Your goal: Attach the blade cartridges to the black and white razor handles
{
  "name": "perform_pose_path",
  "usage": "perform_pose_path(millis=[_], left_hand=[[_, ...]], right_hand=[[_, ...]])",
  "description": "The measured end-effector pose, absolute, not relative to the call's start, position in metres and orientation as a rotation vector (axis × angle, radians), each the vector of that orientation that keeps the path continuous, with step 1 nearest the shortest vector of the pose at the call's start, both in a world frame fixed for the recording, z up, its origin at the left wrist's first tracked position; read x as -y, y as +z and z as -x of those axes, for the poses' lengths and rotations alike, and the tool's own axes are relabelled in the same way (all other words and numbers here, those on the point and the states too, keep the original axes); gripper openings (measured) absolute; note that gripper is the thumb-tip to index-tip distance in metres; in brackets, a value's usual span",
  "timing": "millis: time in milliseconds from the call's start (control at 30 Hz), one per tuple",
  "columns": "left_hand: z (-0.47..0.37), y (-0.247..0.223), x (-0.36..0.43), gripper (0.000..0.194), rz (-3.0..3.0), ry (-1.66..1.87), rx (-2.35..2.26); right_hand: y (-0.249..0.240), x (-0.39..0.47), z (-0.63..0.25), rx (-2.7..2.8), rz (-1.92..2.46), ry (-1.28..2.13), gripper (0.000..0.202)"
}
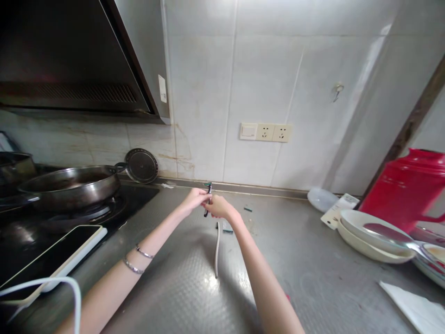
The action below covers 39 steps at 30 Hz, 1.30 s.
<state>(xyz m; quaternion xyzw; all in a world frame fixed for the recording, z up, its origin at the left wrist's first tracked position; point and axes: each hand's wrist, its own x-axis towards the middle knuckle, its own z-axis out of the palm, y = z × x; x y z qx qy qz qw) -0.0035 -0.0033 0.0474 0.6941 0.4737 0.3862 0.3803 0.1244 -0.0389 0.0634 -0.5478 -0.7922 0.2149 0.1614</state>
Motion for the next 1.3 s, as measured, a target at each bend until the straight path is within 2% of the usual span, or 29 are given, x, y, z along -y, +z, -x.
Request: perform_pose_path(millis=[167,333,600,1300], left_hand=[[0.036,0.075,0.006,0.039,-1.958,0.633,-1.505],[0.06,0.092,0.004,0.038,-2.013,0.689,-1.592],[0.057,0.086,0.005,0.037,-2.162,0.74,-1.615],[0.041,0.08,0.014,0.035,-2.246,0.716,-1.662]], right_hand=[[0.042,0.058,-0.126,2.197,1.708,0.695,0.028],[0.021,0.078,-0.129,2.243,1.781,0.976,0.024],[-0.001,0.079,-0.128,2.217,1.859,1.121,0.024],[0.007,0.081,-0.127,2.318,1.875,0.929,0.028]])
